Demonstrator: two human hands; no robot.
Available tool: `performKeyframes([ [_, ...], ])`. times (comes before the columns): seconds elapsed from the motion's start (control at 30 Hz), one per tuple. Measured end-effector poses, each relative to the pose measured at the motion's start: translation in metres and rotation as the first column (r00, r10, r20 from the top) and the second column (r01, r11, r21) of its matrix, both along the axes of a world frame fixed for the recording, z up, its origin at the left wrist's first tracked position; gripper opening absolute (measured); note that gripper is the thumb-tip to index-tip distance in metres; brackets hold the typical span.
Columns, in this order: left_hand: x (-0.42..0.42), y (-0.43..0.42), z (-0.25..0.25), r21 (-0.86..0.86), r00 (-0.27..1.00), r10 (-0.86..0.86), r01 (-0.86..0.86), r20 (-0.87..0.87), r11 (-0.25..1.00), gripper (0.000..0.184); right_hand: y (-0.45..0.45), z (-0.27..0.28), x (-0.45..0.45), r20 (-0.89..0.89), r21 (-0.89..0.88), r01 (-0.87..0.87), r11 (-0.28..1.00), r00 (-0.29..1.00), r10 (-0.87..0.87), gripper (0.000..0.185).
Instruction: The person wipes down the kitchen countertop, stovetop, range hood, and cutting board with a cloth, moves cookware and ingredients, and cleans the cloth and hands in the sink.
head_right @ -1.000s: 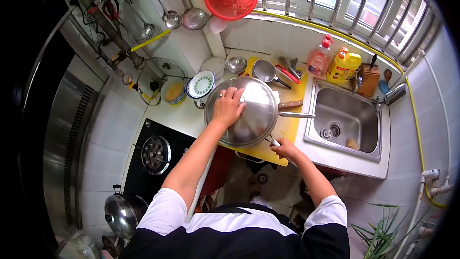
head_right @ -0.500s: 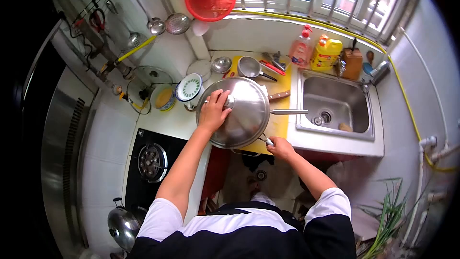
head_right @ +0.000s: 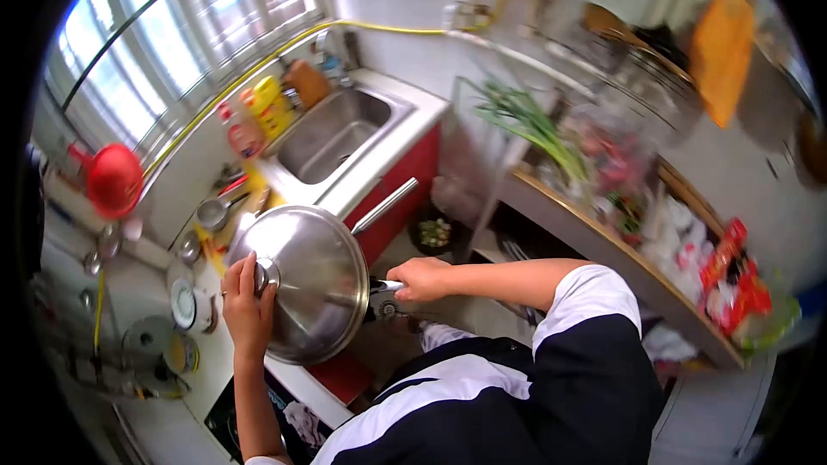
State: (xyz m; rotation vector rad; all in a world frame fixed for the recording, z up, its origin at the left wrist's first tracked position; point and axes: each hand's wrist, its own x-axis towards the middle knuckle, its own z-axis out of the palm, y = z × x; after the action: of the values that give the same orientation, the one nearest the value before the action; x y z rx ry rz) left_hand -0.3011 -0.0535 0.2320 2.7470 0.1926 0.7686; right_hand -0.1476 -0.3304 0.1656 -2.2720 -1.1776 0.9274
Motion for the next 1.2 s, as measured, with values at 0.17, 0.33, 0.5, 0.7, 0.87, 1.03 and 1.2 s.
performKeyframes([
  [0.17,0.015,-0.068,0.028,-0.042,0.960,-0.280,0.281,0.012,0.959,0.055,-0.107,0.048,-0.057,-0.057,-0.036,0.205,0.978,0.977,-0.207,0.028],
  [0.33,0.039,-0.152,0.062,0.020,0.868,-0.488,0.489,0.093,0.872,0.056,-0.204,0.079,-0.106,0.038,0.012,0.394,0.919,0.918,-0.395,0.032],
  [0.5,0.062,-0.249,0.105,0.154,0.712,-0.689,0.672,0.135,0.725,0.055,-0.301,0.101,-0.153,0.094,0.038,0.588,0.808,0.803,-0.589,0.037],
  [0.7,0.085,-0.388,0.141,0.181,0.493,-0.857,0.838,0.150,0.514,0.051,-0.410,0.130,-0.215,0.134,0.163,0.772,0.614,0.600,-0.789,0.033],
  [0.87,0.107,-0.511,0.146,0.163,0.328,-0.931,0.921,0.162,0.353,0.050,-0.492,0.141,-0.250,0.051,0.219,0.878,0.425,0.425,-0.904,0.024],
  [1.03,0.136,-0.626,0.129,0.145,0.157,-0.957,0.970,0.244,0.196,0.047,-0.565,0.138,-0.264,-0.153,0.104,0.987,0.124,0.139,-0.978,0.017],
  [1.2,0.160,-0.709,0.101,0.083,0.139,-0.963,0.983,0.231,0.162,0.048,-0.619,0.113,-0.255,-0.290,0.151,0.988,-0.027,0.018,-0.957,0.016],
])
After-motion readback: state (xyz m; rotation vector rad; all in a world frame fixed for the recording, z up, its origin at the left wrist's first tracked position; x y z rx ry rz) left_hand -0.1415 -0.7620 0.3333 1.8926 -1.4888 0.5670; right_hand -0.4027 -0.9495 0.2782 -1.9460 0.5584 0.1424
